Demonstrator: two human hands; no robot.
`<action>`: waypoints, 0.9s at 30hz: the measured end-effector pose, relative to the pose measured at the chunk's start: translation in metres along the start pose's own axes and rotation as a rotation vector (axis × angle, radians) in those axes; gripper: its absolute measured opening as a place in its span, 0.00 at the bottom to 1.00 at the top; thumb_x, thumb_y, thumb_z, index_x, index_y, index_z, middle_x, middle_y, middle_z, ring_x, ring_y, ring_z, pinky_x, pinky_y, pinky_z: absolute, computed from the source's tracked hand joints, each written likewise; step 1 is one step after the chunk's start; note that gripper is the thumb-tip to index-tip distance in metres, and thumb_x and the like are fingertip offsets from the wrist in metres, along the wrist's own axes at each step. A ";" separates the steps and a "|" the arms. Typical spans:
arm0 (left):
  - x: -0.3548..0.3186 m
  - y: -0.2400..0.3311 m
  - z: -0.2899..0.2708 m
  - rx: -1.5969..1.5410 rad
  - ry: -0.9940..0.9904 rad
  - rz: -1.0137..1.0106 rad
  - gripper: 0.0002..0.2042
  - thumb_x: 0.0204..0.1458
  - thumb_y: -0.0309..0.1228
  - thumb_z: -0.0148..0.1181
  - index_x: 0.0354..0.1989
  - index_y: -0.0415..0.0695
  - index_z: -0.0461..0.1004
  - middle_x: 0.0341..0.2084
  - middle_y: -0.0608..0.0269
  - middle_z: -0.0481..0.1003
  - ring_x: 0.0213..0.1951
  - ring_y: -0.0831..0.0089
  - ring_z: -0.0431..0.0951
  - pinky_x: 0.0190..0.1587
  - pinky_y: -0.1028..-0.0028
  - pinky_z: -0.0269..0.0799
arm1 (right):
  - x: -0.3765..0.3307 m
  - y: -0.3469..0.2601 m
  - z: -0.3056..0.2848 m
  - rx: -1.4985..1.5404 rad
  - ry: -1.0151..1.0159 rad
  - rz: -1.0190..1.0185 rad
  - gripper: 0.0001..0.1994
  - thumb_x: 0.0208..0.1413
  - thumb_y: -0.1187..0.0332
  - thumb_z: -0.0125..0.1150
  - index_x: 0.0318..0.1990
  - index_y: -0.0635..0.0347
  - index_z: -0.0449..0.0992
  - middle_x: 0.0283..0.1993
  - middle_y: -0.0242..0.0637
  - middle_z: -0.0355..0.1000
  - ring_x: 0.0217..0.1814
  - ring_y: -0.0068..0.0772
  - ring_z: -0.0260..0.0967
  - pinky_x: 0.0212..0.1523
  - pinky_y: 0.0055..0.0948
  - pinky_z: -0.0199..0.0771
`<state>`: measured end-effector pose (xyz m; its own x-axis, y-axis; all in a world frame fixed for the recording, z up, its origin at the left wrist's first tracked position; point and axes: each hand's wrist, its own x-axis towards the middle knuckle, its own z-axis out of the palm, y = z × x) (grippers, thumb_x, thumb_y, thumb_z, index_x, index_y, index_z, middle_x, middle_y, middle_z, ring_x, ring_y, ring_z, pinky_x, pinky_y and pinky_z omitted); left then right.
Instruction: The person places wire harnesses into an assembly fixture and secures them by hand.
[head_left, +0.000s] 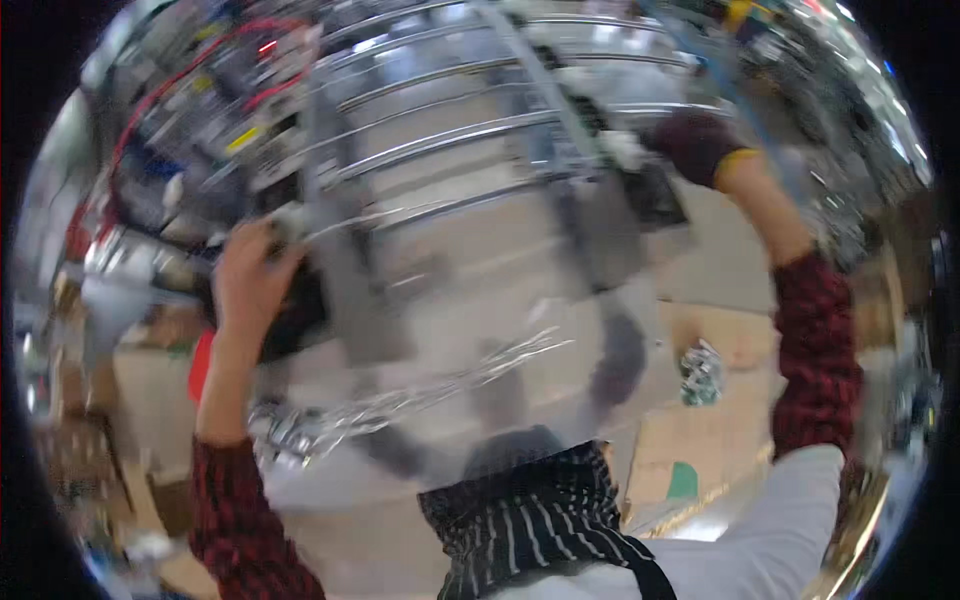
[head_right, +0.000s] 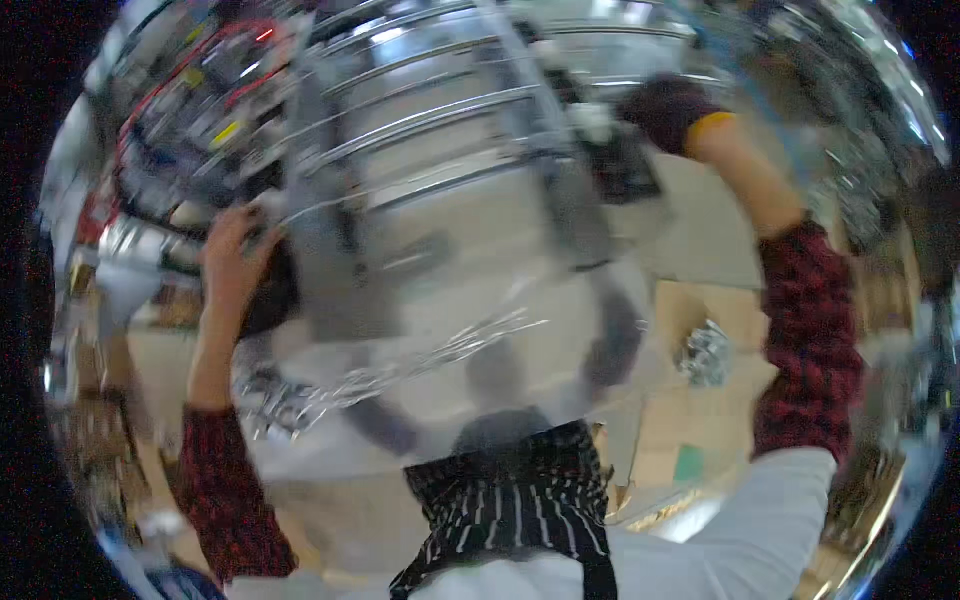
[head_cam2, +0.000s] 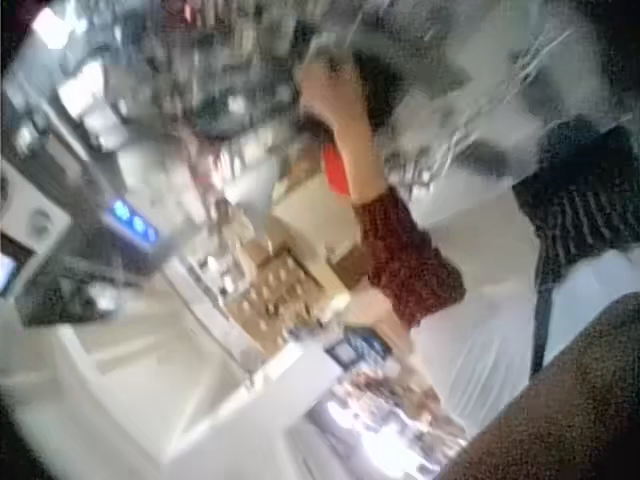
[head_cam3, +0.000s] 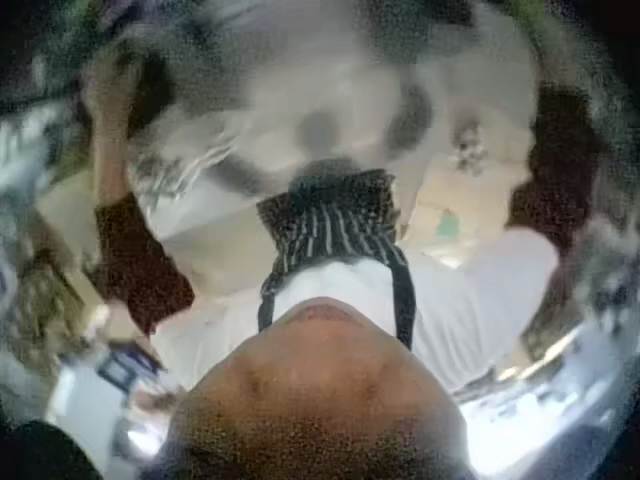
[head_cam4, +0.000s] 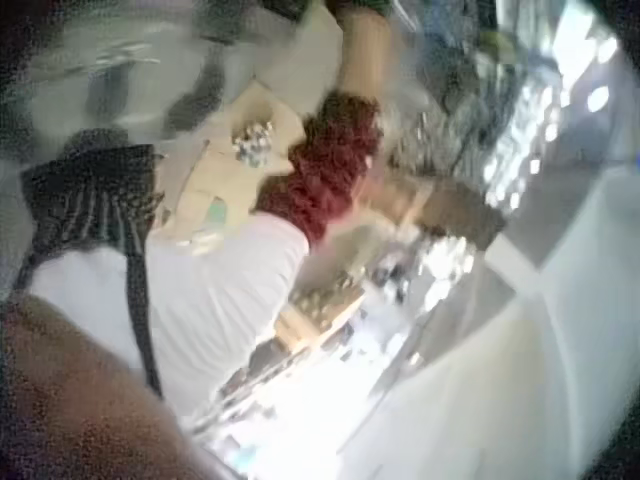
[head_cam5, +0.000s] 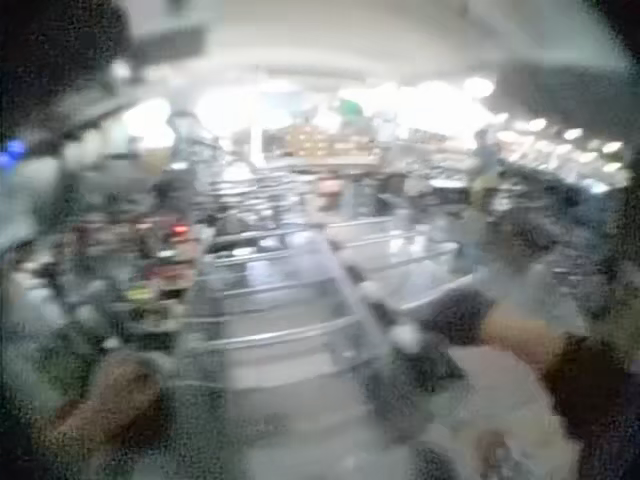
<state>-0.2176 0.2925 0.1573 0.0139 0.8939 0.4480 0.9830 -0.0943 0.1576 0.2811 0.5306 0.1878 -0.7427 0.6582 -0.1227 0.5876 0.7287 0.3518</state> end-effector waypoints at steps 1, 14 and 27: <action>0.006 0.003 0.003 -0.063 0.014 0.030 0.12 0.46 0.29 0.64 0.36 0.36 0.75 0.41 0.52 0.75 0.45 0.53 0.74 0.48 0.64 0.71 | -0.005 0.009 -0.018 -0.134 -0.044 -0.009 0.09 0.51 0.66 0.54 0.37 0.54 0.78 0.32 0.45 0.74 0.35 0.50 0.72 0.39 0.43 0.73; -0.006 -0.017 0.001 -0.136 0.078 0.278 0.12 0.44 0.19 0.59 0.39 0.38 0.76 0.42 0.55 0.75 0.47 0.56 0.74 0.50 0.64 0.71 | 0.150 -0.220 -0.031 0.695 0.651 -0.519 0.15 0.49 0.69 0.55 0.46 0.48 0.77 0.40 0.41 0.76 0.39 0.43 0.75 0.41 0.39 0.75; -0.165 -0.085 -0.102 -0.162 -0.341 -0.458 0.12 0.40 0.24 0.58 0.37 0.42 0.78 0.34 0.51 0.76 0.40 0.56 0.77 0.42 0.63 0.73 | 0.009 -0.297 -0.074 0.771 0.495 -0.503 0.19 0.49 0.72 0.61 0.51 0.51 0.75 0.43 0.38 0.75 0.41 0.43 0.72 0.42 0.38 0.71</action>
<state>-0.3218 0.1079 0.1598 -0.3202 0.9473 -0.0015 0.8627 0.2923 0.4126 0.0760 0.3059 0.1513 -0.9046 0.2213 0.3643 0.0904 0.9348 -0.3434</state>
